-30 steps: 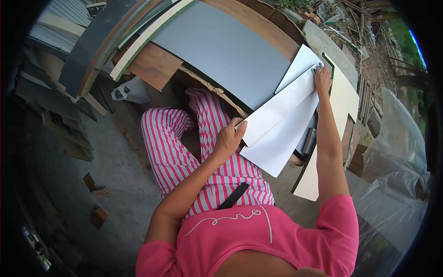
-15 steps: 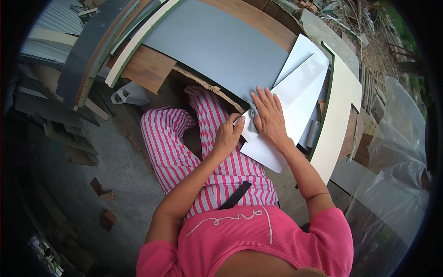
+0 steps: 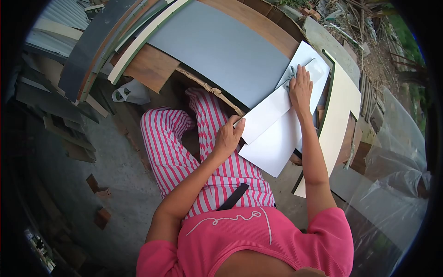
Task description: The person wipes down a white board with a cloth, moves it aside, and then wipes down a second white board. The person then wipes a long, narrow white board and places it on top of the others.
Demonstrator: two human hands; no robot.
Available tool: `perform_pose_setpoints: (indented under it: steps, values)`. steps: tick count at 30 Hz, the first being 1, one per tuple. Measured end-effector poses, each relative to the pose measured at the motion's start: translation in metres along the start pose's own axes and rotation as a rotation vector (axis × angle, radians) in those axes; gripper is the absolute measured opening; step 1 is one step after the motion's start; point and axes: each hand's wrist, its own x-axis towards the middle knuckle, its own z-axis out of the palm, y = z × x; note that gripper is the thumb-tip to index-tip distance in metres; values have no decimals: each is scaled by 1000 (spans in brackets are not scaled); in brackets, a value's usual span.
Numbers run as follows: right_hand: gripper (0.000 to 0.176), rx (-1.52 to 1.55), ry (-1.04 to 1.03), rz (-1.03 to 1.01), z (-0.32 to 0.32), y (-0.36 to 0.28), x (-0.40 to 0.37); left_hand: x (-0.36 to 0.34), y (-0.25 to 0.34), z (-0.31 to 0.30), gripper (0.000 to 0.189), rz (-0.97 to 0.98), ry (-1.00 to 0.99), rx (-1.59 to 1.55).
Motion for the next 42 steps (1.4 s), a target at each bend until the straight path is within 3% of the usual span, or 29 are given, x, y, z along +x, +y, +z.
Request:
perform_pose_setpoints:
  steps: [3, 6, 9, 12, 14, 15, 18, 21, 26, 29, 32, 37, 39, 42]
  values:
    - [56, 133, -105, -222, -31, -87, -87, 2, -3, 1, 42, -7, -23, -7]
    - [58, 218, -164, -343, -39, -108, -110, 2, -2, 0, 41, -26, -47, -7]
    - [53, 77, -71, -212, -23, -64, -56, 3, -4, 0, 41, -19, -42, 28]
    - [49, -15, 51, 123, 7, 36, 35, 1, 0, 0, 42, 3, -26, 7]
    - [53, -122, 11, 355, 11, 93, 82, 1, 1, 1, 43, 7, -10, -4]
    - [54, -47, 3, 354, 22, 128, 99, 0, 1, 0, 43, 1, 4, -4]
    - [54, -66, -29, 374, 29, 128, 106, -3, 2, -2, 43, -39, -15, 11]
    - [52, -52, 108, 231, 29, 87, 59, -1, -2, -1, 44, -26, -11, 18]
    - [54, 142, -66, -41, -28, -64, -89, 1, 0, -1, 43, -28, -46, -3]
    - [59, 146, -149, -180, -39, -92, -121, 2, -4, 1, 42, -8, -36, -16]
    - [53, 109, -94, -97, -30, -60, -76, 2, -2, 0, 42, -8, -43, 23]
    - [51, -50, 68, 333, 15, 78, 62, 0, -2, 2, 42, -9, -18, 15]
    - [54, 75, 60, 473, 29, 128, 98, -1, -3, 1, 42, -13, 14, 14]
    - [52, 62, 74, 501, 29, 110, 98, -2, 0, -1, 43, -19, 8, 20]
